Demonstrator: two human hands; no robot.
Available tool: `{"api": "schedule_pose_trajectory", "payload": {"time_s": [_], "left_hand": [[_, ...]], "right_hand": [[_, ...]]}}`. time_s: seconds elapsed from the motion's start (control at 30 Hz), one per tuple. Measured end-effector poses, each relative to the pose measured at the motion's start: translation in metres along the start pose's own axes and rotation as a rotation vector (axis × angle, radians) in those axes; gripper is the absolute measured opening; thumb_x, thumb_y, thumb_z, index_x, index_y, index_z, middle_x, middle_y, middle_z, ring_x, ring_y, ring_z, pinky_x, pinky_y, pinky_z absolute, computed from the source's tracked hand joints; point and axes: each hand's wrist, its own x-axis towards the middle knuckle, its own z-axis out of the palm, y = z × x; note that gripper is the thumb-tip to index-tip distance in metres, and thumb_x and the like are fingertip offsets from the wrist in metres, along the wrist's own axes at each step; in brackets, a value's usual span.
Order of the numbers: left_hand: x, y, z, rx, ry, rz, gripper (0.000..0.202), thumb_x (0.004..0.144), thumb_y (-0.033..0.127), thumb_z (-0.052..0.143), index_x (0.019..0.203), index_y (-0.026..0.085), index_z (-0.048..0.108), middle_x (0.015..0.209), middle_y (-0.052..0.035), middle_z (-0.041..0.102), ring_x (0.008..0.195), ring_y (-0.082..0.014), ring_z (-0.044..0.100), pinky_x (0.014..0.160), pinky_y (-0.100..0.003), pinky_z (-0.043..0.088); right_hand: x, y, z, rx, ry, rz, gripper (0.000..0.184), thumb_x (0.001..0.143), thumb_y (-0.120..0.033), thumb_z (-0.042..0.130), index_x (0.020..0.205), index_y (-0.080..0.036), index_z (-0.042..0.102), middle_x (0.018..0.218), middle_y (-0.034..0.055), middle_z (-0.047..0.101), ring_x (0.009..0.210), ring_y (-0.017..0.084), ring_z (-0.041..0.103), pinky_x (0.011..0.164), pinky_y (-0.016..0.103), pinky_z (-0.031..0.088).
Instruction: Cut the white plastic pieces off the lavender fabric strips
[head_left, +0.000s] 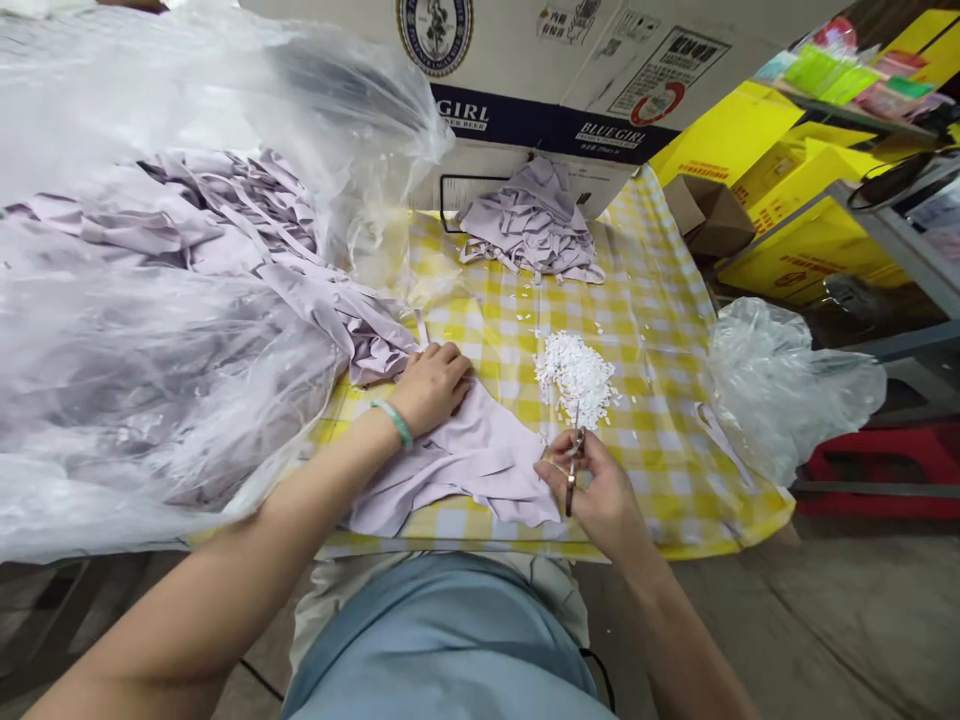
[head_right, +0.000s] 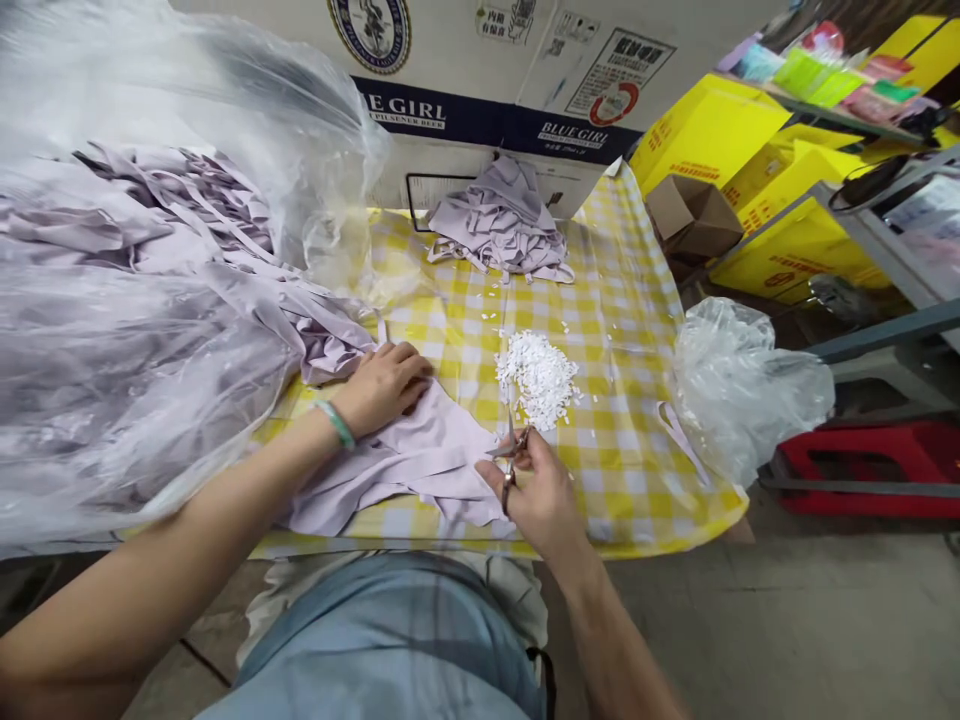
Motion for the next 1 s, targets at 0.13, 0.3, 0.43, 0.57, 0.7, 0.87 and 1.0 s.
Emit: {"api": "schedule_pose_trajectory", "payload": {"time_s": [0.13,0.3,0.43,0.57,0.7,0.87,1.0], "left_hand": [[0.013,0.019,-0.003,-0.079,0.094,0.028,0.012,0.088,0.011,0.047,0.082,0.018,0.055,0.086,-0.0082,0.061,0.08,-0.0206,0.057,0.077,-0.034,0.048],[-0.023,0.05,-0.034,-0.245,0.215,-0.014,0.005,0.09,0.016,0.049,0.086,0.018,0.051,0.079,-0.0023,0.059,0.07,-0.0144,0.054,0.066,-0.027,0.044],[-0.051,0.063,-0.042,-0.455,0.164,-0.13,0.007,0.088,0.018,0.054,0.082,0.019,0.052,0.076,-0.0009,0.06,0.065,-0.0129,0.054,0.061,-0.025,0.042],[-0.06,0.065,-0.043,-0.362,0.25,-0.055,0.008,0.086,0.014,0.055,0.082,0.02,0.053,0.082,-0.0031,0.063,0.07,-0.0136,0.056,0.064,-0.026,0.043],[-0.066,0.067,-0.046,-0.481,0.237,-0.15,0.006,0.086,0.02,0.059,0.081,0.019,0.056,0.082,-0.0031,0.062,0.072,-0.0144,0.055,0.067,-0.027,0.043],[-0.067,0.069,-0.039,-1.344,-0.208,-0.62,0.031,0.092,0.043,0.052,0.083,0.016,0.065,0.074,-0.004,0.06,0.057,-0.0107,0.043,0.05,-0.022,0.035],[-0.068,0.071,-0.032,-1.472,-0.249,-0.681,0.027,0.083,0.042,0.067,0.082,0.015,0.072,0.071,-0.0047,0.059,0.058,-0.0105,0.046,0.05,-0.021,0.037]], "right_hand": [[0.024,-0.014,0.035,0.132,0.07,-0.09,0.04,0.071,-0.044,0.079,0.099,-0.023,0.058,0.102,0.0059,0.068,0.085,0.019,0.062,0.082,0.034,0.052],[0.059,-0.032,0.069,0.288,0.08,-0.199,0.023,0.077,-0.031,0.073,0.094,-0.022,0.062,0.09,0.0025,0.068,0.083,0.018,0.063,0.082,0.031,0.052],[0.067,-0.048,0.058,0.326,0.08,-0.322,0.013,0.077,-0.023,0.07,0.088,-0.023,0.063,0.091,0.0031,0.067,0.089,0.02,0.064,0.088,0.034,0.05],[0.063,-0.055,0.044,0.291,-0.282,-0.571,0.02,0.076,-0.017,0.069,0.094,-0.024,0.066,0.102,0.0058,0.068,0.114,0.023,0.059,0.097,0.037,0.047],[0.06,-0.051,0.047,0.259,-0.183,-0.503,0.018,0.07,-0.011,0.065,0.085,-0.022,0.062,0.086,0.0004,0.061,0.079,0.016,0.06,0.073,0.028,0.049],[0.057,-0.053,0.049,0.309,0.006,-0.531,0.019,0.066,-0.008,0.058,0.078,-0.023,0.057,0.08,-0.0014,0.06,0.076,0.015,0.057,0.069,0.027,0.045],[0.055,-0.054,0.044,0.356,-0.003,-0.428,0.014,0.067,-0.015,0.06,0.077,-0.023,0.057,0.079,-0.0007,0.061,0.075,0.016,0.058,0.067,0.027,0.046]]}}
